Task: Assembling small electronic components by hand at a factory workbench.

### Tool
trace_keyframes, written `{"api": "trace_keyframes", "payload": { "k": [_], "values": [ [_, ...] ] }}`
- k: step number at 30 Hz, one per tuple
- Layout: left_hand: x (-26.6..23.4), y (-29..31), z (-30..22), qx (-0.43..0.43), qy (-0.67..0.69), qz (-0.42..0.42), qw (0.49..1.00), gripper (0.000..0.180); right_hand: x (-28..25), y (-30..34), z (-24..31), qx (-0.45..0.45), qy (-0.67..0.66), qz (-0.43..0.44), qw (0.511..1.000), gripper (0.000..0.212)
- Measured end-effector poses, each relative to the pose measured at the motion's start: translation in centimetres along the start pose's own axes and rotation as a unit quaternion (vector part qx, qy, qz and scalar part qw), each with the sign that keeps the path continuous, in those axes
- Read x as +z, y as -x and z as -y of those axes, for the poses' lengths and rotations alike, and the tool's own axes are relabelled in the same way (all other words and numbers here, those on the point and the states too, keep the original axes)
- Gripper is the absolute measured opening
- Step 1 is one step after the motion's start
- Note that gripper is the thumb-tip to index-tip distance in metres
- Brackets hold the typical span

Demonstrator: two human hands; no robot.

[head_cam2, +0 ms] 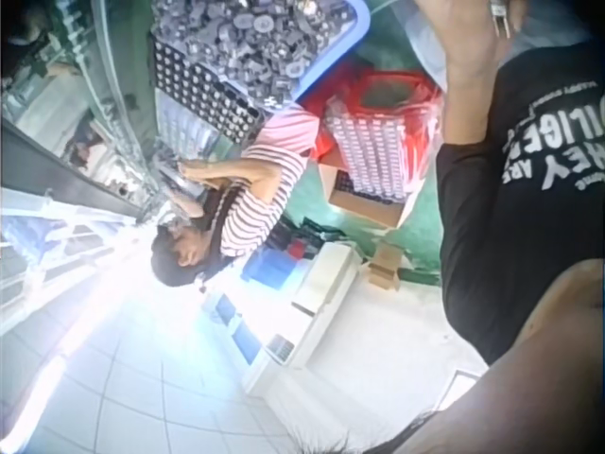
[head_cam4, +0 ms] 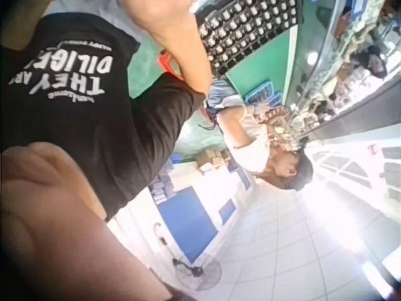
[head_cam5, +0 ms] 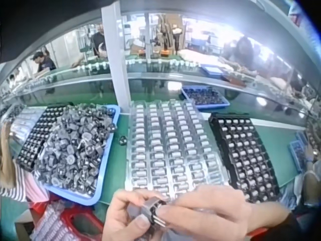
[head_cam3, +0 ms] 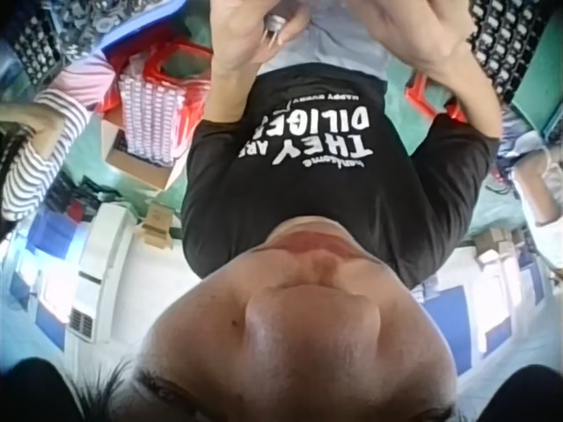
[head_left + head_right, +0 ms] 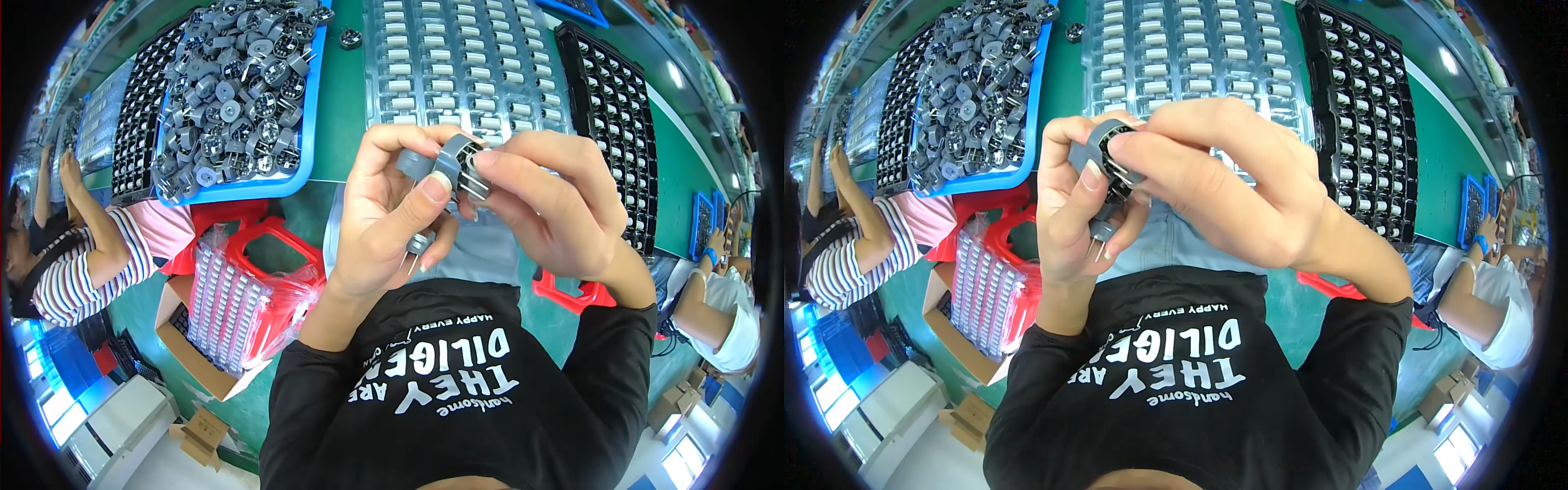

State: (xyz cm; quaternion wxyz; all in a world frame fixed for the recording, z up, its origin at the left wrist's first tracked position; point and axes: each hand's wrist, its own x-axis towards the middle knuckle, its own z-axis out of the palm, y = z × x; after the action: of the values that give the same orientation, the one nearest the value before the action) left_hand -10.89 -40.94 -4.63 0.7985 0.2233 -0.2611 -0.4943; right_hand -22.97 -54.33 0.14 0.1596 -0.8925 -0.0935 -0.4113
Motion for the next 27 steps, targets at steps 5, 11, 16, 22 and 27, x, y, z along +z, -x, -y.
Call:
{"api": "trace_keyframes", "payload": {
  "k": [5,11,16,22,27],
  "values": [
    [0.6,0.0,-0.1,0.002,-0.014,-0.007,1.000,0.027,-0.4,-0.2,-0.1,0.007,-0.012,0.004,1.000,0.044],
    [0.5,0.7,1.1,0.073,-0.132,-0.071,0.986,0.029,-0.5,0.6,0.5,0.170,-0.137,-0.012,0.976,0.037],
    [2.1,0.9,2.1,0.084,-0.239,-0.168,0.953,0.024,-0.3,1.1,0.6,0.342,-0.375,-0.071,0.859,0.015],
    [1.3,-0.7,-0.1,-0.037,-0.122,-0.056,0.990,0.019,-7.6,1.4,-4.4,0.185,0.038,-0.024,0.982,0.010],
    [0.2,-1.1,-1.3,-0.128,0.014,-0.088,0.988,0.045,-17.6,12.5,-15.6,0.368,0.250,-0.033,0.895,0.010]
  ]
}}
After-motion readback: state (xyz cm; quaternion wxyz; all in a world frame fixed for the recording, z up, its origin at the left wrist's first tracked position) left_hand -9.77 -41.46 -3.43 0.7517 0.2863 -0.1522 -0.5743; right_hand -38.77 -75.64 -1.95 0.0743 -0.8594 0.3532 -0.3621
